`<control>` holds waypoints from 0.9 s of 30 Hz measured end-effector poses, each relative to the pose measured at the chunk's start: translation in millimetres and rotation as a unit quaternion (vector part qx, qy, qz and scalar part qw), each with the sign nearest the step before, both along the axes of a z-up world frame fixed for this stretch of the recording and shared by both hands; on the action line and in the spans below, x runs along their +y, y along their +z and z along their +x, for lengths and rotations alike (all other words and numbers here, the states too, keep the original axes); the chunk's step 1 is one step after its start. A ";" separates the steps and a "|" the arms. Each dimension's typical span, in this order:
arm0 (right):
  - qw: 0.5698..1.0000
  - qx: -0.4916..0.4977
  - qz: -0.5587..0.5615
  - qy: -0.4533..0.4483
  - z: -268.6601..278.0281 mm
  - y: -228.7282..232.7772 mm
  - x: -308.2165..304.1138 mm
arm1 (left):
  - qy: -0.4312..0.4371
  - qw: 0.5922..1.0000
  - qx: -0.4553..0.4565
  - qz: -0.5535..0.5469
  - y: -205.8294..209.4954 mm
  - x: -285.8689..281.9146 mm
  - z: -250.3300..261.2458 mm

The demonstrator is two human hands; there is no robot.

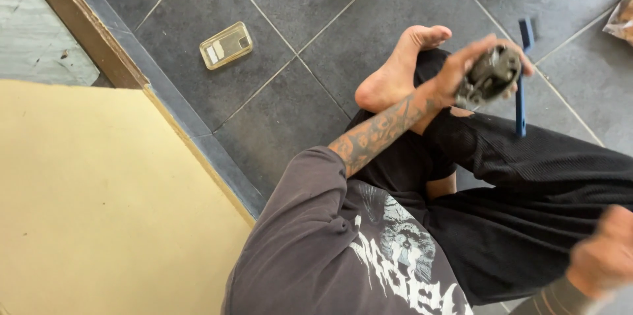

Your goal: The person cleans a motorcycle brake caliper using a small brush by hand while sitting on the floor.

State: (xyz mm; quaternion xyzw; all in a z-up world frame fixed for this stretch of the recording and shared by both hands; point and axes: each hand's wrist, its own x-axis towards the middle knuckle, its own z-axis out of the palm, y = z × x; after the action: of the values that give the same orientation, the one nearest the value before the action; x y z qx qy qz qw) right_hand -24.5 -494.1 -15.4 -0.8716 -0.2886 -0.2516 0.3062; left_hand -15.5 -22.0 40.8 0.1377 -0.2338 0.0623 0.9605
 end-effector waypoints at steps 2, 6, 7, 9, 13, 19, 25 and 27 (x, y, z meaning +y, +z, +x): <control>0.986 0.133 -0.033 0.097 1.7 119.8 188.5 | 0.011 0.998 0.053 0.029 32.5 -15.3 -35.9; 0.916 0.273 -0.197 0.217 -46.1 178.6 256.3 | 0.068 0.987 0.130 0.069 45.0 -41.4 -86.1; 0.914 0.275 -0.197 0.224 -53.0 176.9 262.8 | 0.074 0.986 0.134 0.069 39.1 -41.6 -95.7; 0.889 0.418 -0.084 0.167 -67.4 175.6 269.2 | 0.143 0.952 0.215 0.162 26.8 -50.4 -115.2; 0.862 0.446 0.066 0.231 -82.5 138.5 250.7 | 0.198 0.914 0.237 0.262 15.8 -74.7 -131.2; 0.861 0.400 0.301 0.088 -78.9 103.3 209.4 | 0.172 0.929 0.305 0.119 6.9 -95.6 -110.1; 0.907 0.387 0.109 0.121 -30.2 134.8 184.3 | 0.087 0.937 0.332 0.073 -26.8 -70.0 -38.4; 0.941 0.226 -0.149 0.206 2.4 161.6 193.9 | -0.088 0.937 0.322 -0.106 -34.2 -60.7 -27.1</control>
State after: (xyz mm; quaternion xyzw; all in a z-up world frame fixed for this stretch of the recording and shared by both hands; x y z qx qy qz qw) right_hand -22.2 -300.2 146.2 -0.8627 -0.4191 0.0659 0.2751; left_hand -42.5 -82.8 6.6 0.0265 0.0848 -0.0452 0.9950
